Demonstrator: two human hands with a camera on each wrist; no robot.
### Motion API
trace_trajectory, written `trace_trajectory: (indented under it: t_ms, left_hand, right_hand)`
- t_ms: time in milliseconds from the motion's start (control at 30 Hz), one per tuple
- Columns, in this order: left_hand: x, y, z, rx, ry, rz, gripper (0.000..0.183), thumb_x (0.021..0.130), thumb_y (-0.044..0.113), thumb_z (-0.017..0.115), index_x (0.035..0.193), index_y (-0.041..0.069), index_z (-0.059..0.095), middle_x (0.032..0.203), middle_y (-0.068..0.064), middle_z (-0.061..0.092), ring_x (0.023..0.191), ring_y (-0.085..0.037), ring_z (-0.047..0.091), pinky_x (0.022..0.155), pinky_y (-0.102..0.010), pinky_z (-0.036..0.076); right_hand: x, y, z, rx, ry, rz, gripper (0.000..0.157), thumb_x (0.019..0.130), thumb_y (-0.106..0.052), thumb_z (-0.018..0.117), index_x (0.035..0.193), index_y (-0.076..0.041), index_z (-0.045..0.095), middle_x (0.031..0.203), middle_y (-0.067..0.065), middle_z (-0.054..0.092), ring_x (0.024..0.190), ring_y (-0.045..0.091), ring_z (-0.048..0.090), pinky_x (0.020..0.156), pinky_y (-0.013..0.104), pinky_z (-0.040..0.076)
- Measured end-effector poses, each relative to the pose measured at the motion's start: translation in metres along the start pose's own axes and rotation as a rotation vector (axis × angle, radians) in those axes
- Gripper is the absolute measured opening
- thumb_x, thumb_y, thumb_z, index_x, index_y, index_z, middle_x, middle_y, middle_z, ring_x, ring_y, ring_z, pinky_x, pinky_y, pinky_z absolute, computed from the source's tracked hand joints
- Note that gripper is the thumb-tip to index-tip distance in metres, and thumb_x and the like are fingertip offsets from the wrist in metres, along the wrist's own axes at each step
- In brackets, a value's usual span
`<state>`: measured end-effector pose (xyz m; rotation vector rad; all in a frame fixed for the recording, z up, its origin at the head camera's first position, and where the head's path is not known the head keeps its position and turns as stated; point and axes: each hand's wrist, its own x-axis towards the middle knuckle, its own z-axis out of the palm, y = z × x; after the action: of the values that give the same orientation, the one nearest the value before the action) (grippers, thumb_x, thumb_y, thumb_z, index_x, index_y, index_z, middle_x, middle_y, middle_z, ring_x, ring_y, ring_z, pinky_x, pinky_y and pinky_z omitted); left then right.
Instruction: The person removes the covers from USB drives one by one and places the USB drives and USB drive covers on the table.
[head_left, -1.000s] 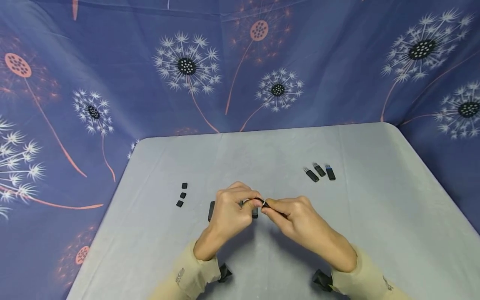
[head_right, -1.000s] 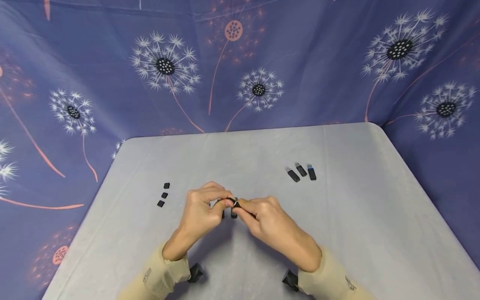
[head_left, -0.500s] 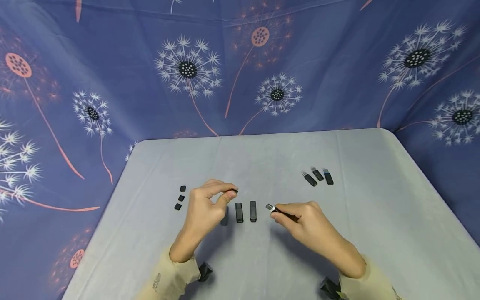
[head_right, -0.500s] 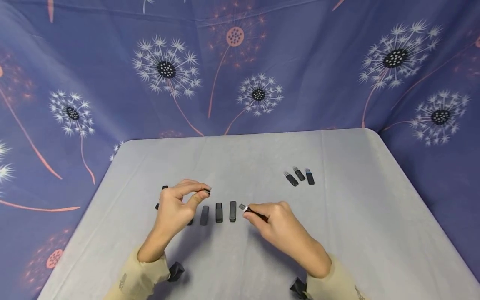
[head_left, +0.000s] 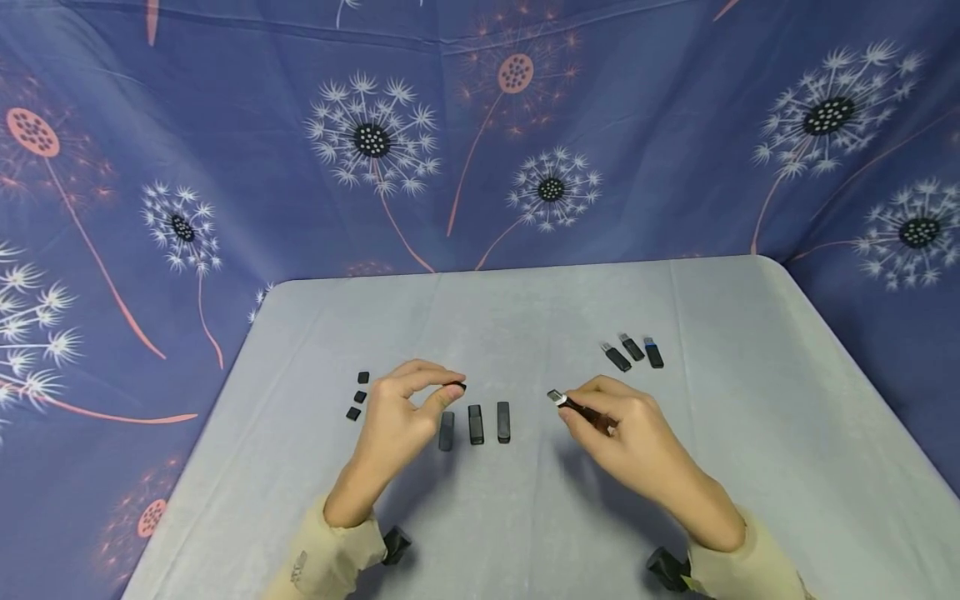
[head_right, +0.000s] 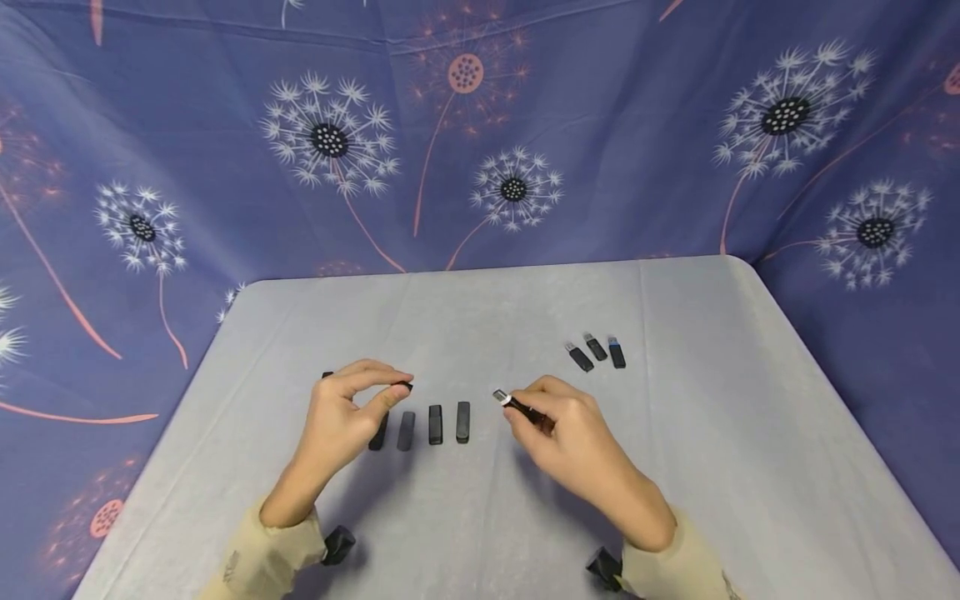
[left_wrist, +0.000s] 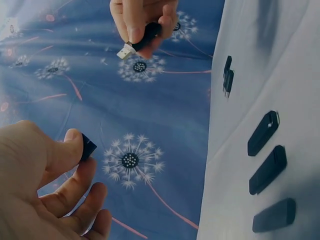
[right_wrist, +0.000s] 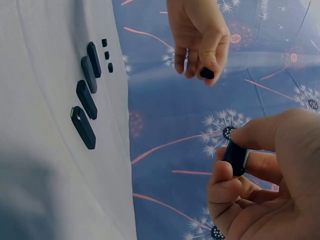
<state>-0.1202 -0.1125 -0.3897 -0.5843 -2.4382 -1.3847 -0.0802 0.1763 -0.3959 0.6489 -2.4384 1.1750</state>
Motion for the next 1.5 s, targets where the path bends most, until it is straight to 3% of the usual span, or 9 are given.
trace_trajectory:
  t_ms: [233, 400, 567, 700, 800, 1000, 1200, 1500]
  left_hand:
    - [-0.004, -0.008, -0.007, 0.055, 0.006, -0.031, 0.025, 0.082, 0.019, 0.087, 0.106, 0.013, 0.082, 0.093, 0.005, 0.078, 0.098, -0.014, 0.073, 0.085, -0.037, 0.059]
    - [-0.007, -0.014, -0.013, 0.087, 0.011, -0.085, 0.019, 0.080, 0.020, 0.089, 0.098, 0.017, 0.081, 0.094, 0.007, 0.078, 0.097, -0.013, 0.073, 0.086, -0.037, 0.059]
    - [-0.010, -0.023, -0.021, 0.121, 0.004, -0.146, 0.016, 0.081, 0.023, 0.088, 0.095, 0.018, 0.081, 0.094, 0.006, 0.078, 0.099, -0.015, 0.073, 0.085, -0.038, 0.058]
    - [-0.014, -0.035, -0.029, 0.158, 0.010, -0.187, 0.017, 0.081, 0.023, 0.088, 0.096, 0.017, 0.081, 0.094, 0.005, 0.078, 0.097, -0.016, 0.073, 0.082, -0.036, 0.058]
    - [-0.016, -0.045, -0.035, 0.189, 0.019, -0.182, 0.017, 0.081, 0.021, 0.089, 0.095, 0.017, 0.081, 0.092, 0.006, 0.078, 0.091, -0.015, 0.072, 0.078, -0.034, 0.056]
    - [-0.022, -0.060, -0.049, 0.251, 0.019, -0.216, 0.011, 0.083, 0.018, 0.088, 0.091, 0.019, 0.081, 0.084, 0.008, 0.077, 0.079, -0.011, 0.067, 0.075, -0.028, 0.053]
    - [-0.031, -0.079, -0.059, 0.333, 0.031, -0.265, 0.010, 0.083, 0.015, 0.088, 0.091, 0.015, 0.082, 0.085, 0.004, 0.079, 0.082, -0.016, 0.069, 0.075, -0.037, 0.055]
    - [-0.041, -0.100, -0.069, 0.363, 0.005, -0.367, 0.012, 0.085, 0.015, 0.087, 0.093, 0.009, 0.081, 0.085, -0.005, 0.079, 0.081, -0.023, 0.074, 0.064, -0.023, 0.051]
  right_hand:
    - [0.001, 0.006, -0.005, -0.042, 0.011, 0.024, 0.016, 0.088, 0.000, 0.076, 0.104, -0.004, 0.080, 0.092, -0.007, 0.069, 0.067, 0.000, 0.053, 0.056, 0.020, 0.048]
    - [0.003, 0.013, -0.007, -0.046, 0.023, 0.021, 0.022, 0.085, 0.003, 0.079, 0.106, -0.002, 0.079, 0.091, -0.005, 0.069, 0.067, 0.001, 0.053, 0.056, 0.015, 0.047]
    - [0.006, 0.021, -0.009, -0.073, 0.030, 0.079, 0.025, 0.086, 0.001, 0.080, 0.109, -0.008, 0.078, 0.088, -0.006, 0.070, 0.066, 0.002, 0.057, 0.058, 0.017, 0.049]
    - [0.006, 0.028, -0.012, -0.110, 0.040, 0.131, 0.022, 0.088, -0.003, 0.080, 0.108, -0.009, 0.077, 0.091, -0.002, 0.074, 0.070, 0.005, 0.062, 0.063, 0.021, 0.053]
    - [0.005, 0.035, -0.015, -0.144, 0.044, 0.169, 0.020, 0.089, -0.007, 0.080, 0.109, -0.009, 0.077, 0.094, -0.001, 0.076, 0.075, 0.007, 0.065, 0.066, 0.021, 0.054]
    - [0.003, 0.051, -0.021, -0.165, 0.049, 0.229, 0.018, 0.090, -0.009, 0.080, 0.108, -0.007, 0.077, 0.092, 0.001, 0.073, 0.076, 0.008, 0.064, 0.067, 0.017, 0.053]
    - [0.000, 0.064, -0.027, -0.179, 0.069, 0.259, 0.016, 0.089, -0.008, 0.081, 0.104, -0.006, 0.077, 0.087, 0.002, 0.068, 0.072, 0.008, 0.062, 0.065, 0.012, 0.051]
    - [-0.004, 0.077, -0.035, -0.190, 0.085, 0.303, 0.020, 0.088, -0.008, 0.082, 0.107, -0.002, 0.077, 0.087, 0.006, 0.069, 0.074, 0.012, 0.066, 0.064, 0.011, 0.050]
